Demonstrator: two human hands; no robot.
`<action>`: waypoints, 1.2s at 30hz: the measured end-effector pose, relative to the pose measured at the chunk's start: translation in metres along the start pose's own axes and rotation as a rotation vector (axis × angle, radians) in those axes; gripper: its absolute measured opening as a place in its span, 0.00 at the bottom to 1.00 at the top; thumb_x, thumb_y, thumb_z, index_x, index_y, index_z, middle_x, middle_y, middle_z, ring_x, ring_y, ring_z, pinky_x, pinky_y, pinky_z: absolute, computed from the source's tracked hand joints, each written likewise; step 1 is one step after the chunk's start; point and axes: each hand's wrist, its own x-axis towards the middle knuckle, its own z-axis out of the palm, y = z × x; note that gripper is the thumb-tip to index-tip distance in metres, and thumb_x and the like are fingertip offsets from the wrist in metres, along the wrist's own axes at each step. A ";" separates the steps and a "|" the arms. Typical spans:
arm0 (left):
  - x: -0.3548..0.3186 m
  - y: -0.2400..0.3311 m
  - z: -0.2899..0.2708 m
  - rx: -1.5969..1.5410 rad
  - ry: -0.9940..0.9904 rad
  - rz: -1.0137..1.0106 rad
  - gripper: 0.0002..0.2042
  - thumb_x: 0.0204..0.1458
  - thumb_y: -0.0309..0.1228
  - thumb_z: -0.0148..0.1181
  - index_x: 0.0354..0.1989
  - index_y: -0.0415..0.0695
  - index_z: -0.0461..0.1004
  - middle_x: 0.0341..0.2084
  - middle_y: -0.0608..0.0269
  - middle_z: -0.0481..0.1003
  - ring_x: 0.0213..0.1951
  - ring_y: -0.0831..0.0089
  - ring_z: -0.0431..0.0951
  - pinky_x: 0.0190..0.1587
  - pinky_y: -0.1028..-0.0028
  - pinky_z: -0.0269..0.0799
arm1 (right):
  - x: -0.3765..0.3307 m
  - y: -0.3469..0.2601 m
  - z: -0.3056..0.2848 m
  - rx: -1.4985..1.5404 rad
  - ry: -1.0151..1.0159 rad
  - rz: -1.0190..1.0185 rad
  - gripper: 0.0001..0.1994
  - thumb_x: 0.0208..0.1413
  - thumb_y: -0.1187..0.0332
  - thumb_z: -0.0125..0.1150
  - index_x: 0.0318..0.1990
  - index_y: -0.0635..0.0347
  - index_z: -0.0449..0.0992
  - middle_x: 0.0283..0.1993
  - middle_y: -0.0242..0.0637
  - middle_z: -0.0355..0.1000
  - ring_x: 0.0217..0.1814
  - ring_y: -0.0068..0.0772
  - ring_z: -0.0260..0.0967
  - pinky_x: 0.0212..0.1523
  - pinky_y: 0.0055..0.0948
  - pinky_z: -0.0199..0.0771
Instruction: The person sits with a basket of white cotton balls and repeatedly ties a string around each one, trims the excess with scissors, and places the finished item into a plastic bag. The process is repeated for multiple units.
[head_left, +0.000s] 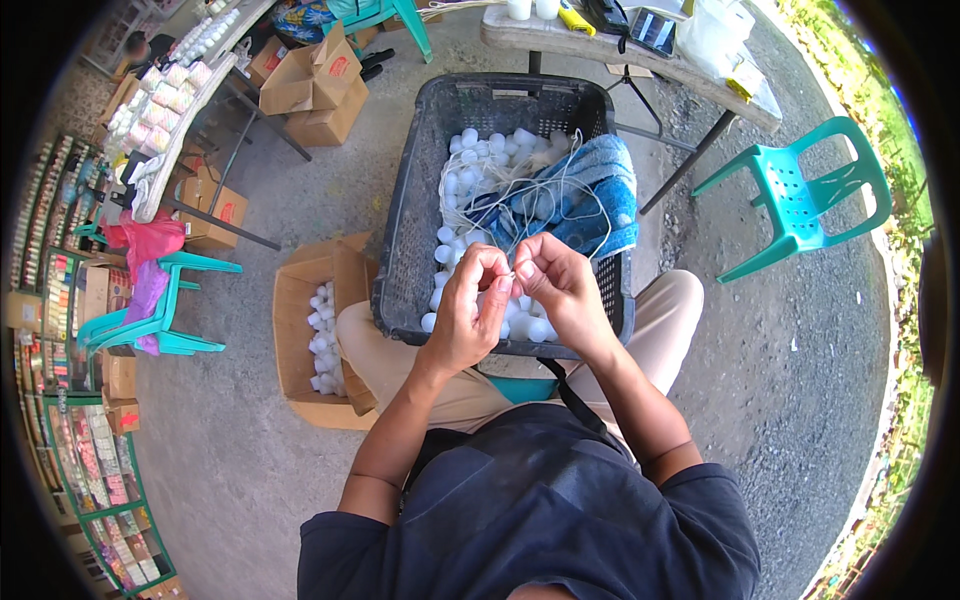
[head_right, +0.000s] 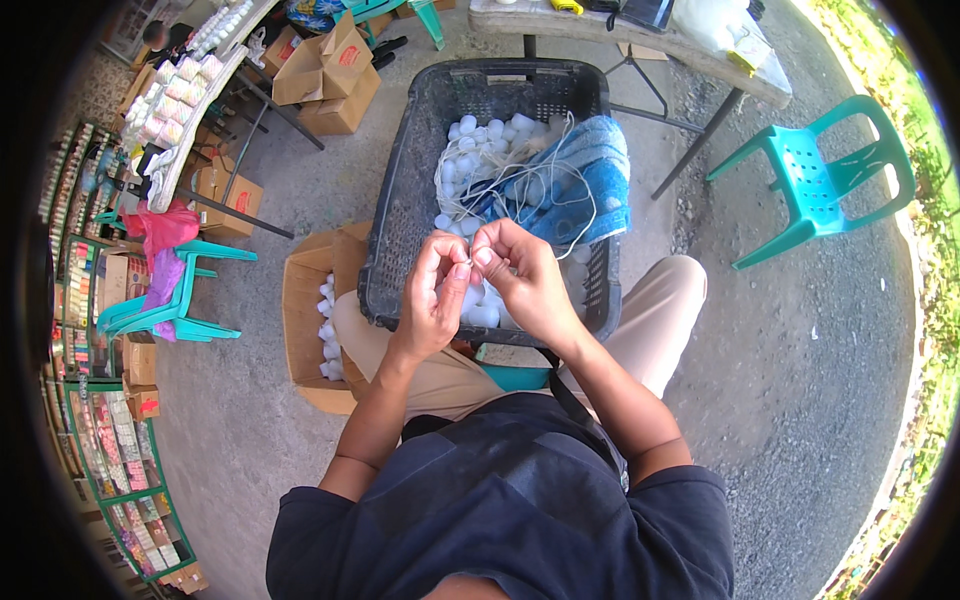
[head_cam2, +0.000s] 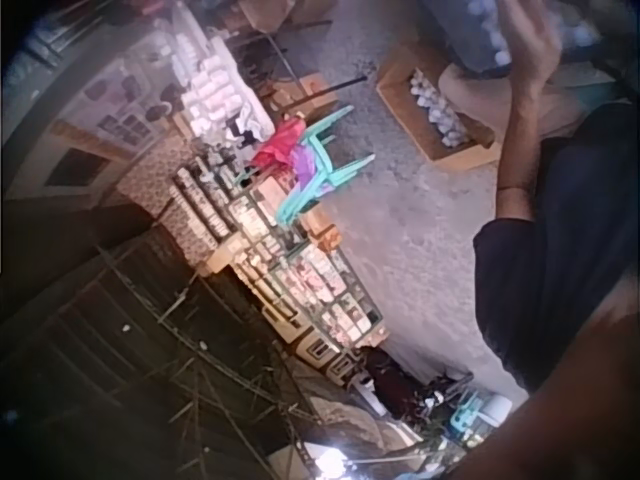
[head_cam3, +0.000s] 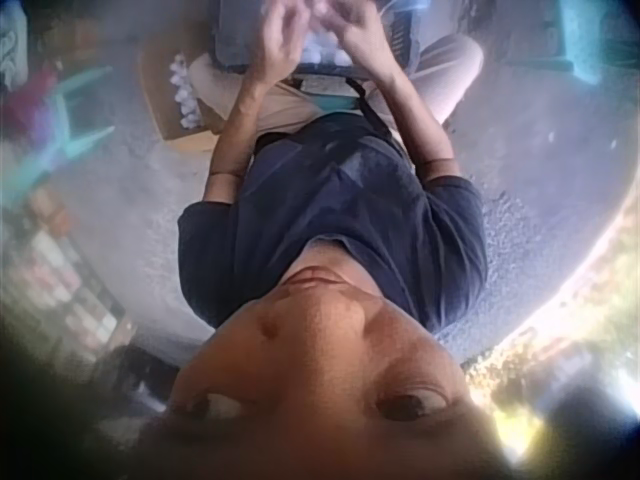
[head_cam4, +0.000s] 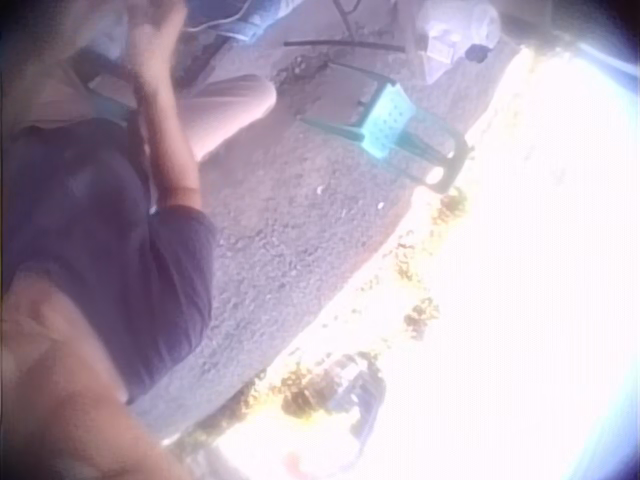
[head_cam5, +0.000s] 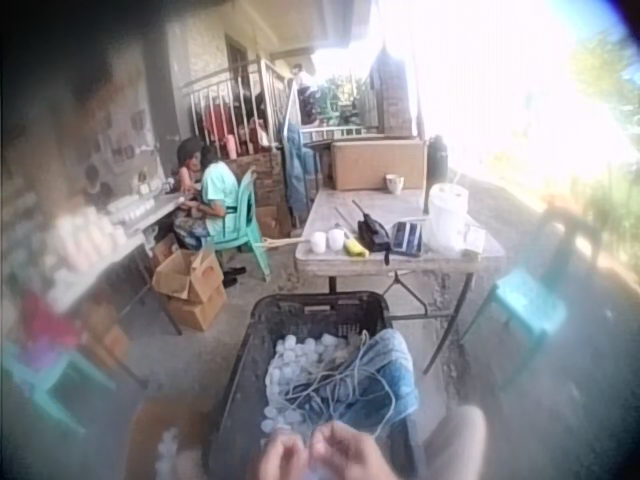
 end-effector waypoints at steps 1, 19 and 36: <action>0.000 0.002 -0.001 0.006 -0.003 0.015 0.02 0.59 0.20 0.50 0.36 0.38 0.64 0.32 0.60 0.65 0.29 0.77 0.71 0.31 0.77 0.68 | 0.002 -0.001 -0.003 0.158 -0.056 0.076 0.04 0.60 0.74 0.57 0.35 0.64 0.70 0.30 0.30 0.70 0.33 0.19 0.68 0.37 0.22 0.67; -0.005 -0.001 0.009 -0.001 0.143 0.000 0.04 0.60 0.23 0.52 0.38 0.39 0.64 0.33 0.63 0.69 0.28 0.83 0.71 0.29 0.81 0.67 | -0.012 -0.005 -0.004 -0.389 0.047 -0.113 0.02 0.56 0.75 0.58 0.35 0.64 0.73 0.26 0.29 0.72 0.29 0.16 0.65 0.31 0.23 0.66; 0.002 0.007 0.003 -0.394 0.105 -0.324 0.06 0.58 0.28 0.59 0.33 0.41 0.68 0.29 0.69 0.71 0.31 0.87 0.70 0.35 0.84 0.66 | -0.016 -0.009 -0.004 -0.703 0.127 -0.540 0.03 0.51 0.78 0.62 0.32 0.67 0.74 0.28 0.40 0.70 0.28 0.35 0.67 0.30 0.29 0.66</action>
